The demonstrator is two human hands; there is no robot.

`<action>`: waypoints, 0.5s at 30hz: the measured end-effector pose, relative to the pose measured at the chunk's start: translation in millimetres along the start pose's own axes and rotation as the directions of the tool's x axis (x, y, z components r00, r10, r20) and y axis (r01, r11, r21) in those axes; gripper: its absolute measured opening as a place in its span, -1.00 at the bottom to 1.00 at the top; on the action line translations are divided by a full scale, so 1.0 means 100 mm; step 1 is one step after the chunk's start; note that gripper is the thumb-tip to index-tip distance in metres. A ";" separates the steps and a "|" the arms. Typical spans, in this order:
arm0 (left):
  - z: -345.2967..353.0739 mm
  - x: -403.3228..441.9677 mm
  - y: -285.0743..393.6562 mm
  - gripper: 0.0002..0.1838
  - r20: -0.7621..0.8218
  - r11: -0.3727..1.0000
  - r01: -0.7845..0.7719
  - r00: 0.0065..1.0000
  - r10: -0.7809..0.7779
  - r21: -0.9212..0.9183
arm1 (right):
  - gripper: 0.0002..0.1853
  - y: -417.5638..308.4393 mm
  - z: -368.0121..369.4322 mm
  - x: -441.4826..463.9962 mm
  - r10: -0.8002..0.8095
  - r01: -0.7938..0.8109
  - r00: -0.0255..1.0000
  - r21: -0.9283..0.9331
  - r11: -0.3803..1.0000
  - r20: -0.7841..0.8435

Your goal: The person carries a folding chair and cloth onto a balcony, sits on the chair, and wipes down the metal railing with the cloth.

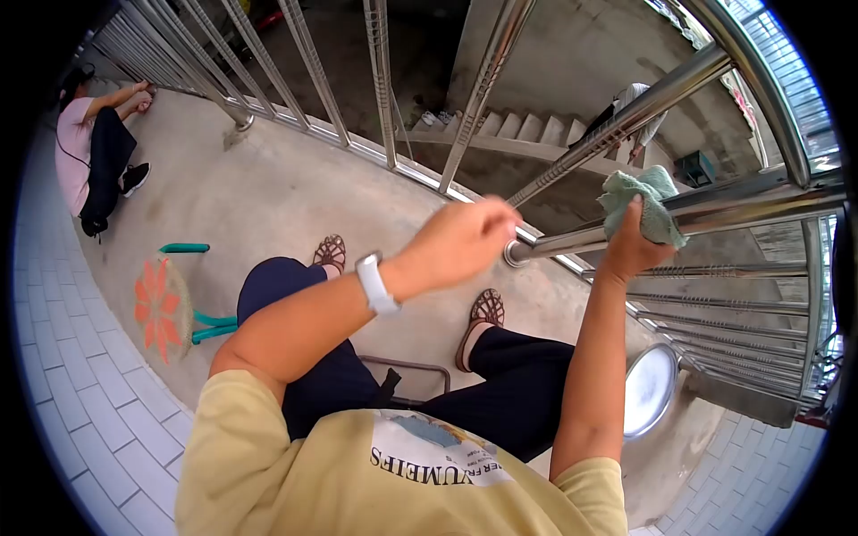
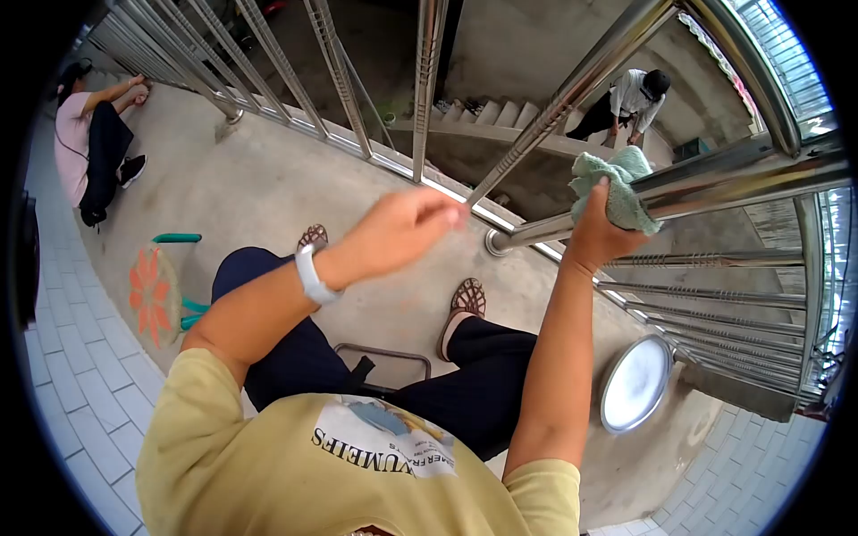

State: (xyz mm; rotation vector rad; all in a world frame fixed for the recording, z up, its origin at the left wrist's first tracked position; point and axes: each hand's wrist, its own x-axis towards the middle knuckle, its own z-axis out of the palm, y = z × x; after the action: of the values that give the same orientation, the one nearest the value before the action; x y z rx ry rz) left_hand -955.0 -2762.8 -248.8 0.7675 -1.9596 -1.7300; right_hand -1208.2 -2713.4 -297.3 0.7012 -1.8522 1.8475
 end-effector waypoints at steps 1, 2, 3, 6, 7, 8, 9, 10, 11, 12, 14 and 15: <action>0.00 0.07 0.00 -0.73 -0.159 0.994 -0.077 0.985 0.064 -0.077 | -0.29 0.03 -0.02 -0.01 -0.010 0.010 1.000 -0.011 1.000 0.005; -0.08 0.19 -0.12 -0.73 -0.158 0.994 -0.078 0.985 0.064 -0.080 | -0.31 0.07 -0.01 -0.05 0.024 -0.024 0.999 0.002 1.000 0.041; -0.15 0.35 -0.35 -0.73 -0.187 0.970 -0.071 0.982 0.027 -0.232 | -0.33 0.15 -0.01 -0.09 0.051 -0.052 0.996 0.009 0.999 0.071; -0.30 0.42 -0.12 -0.69 -0.373 0.848 -0.164 0.927 -0.043 -0.504 | -0.41 1.14 -0.05 -0.31 -0.048 0.061 0.995 -0.153 0.986 0.091; -0.40 0.54 -0.15 -0.68 -0.380 0.792 -0.194 0.923 -0.052 -0.579 | -0.38 1.11 -0.08 -0.29 -0.071 0.106 0.986 -0.241 0.965 0.151; -0.42 0.50 -0.18 -0.68 -0.379 0.792 -0.194 0.924 -0.051 -0.579 | -0.38 1.07 -0.08 -0.40 0.080 -0.045 0.979 -0.187 0.981 0.186; -0.43 0.39 0.12 -0.67 -0.395 0.741 -0.181 0.910 -0.123 -0.647 | -0.38 0.89 -0.05 -0.50 0.220 -0.193 0.951 -0.140 0.971 0.217; -0.45 0.33 0.27 -0.66 -0.405 0.683 -0.169 0.892 -0.201 -0.711 | -0.37 0.93 -0.03 -0.56 0.317 -0.271 0.919 -0.206 0.940 0.235; -0.48 0.34 0.26 -0.66 -0.403 0.682 -0.171 0.894 -0.196 -0.711 | -0.37 0.97 -0.02 -0.63 0.312 -0.268 0.922 -0.205 0.941 0.231; -0.51 0.35 0.22 -0.66 -0.375 0.625 -0.148 0.893 -0.248 -0.766 | -0.46 0.93 -0.04 -0.72 0.396 -0.416 0.879 0.023 0.909 0.265; -0.56 0.36 0.13 -0.67 -0.321 0.526 -0.098 0.880 -0.351 -0.845 | -0.52 0.95 -0.11 -0.89 0.535 -0.528 0.798 -0.106 0.843 0.278; -0.58 0.37 0.10 -0.67 -0.316 0.526 -0.095 0.882 -0.348 -0.845 | -0.50 1.03 -0.13 -0.96 0.591 -0.464 0.779 -0.440 0.769 0.210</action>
State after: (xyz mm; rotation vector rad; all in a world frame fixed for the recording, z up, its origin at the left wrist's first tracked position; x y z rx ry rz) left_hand -947.6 -2829.6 -232.6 0.8231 -0.5652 -2.0374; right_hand -1198.2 -2697.3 -437.6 0.3828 -2.7737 1.6662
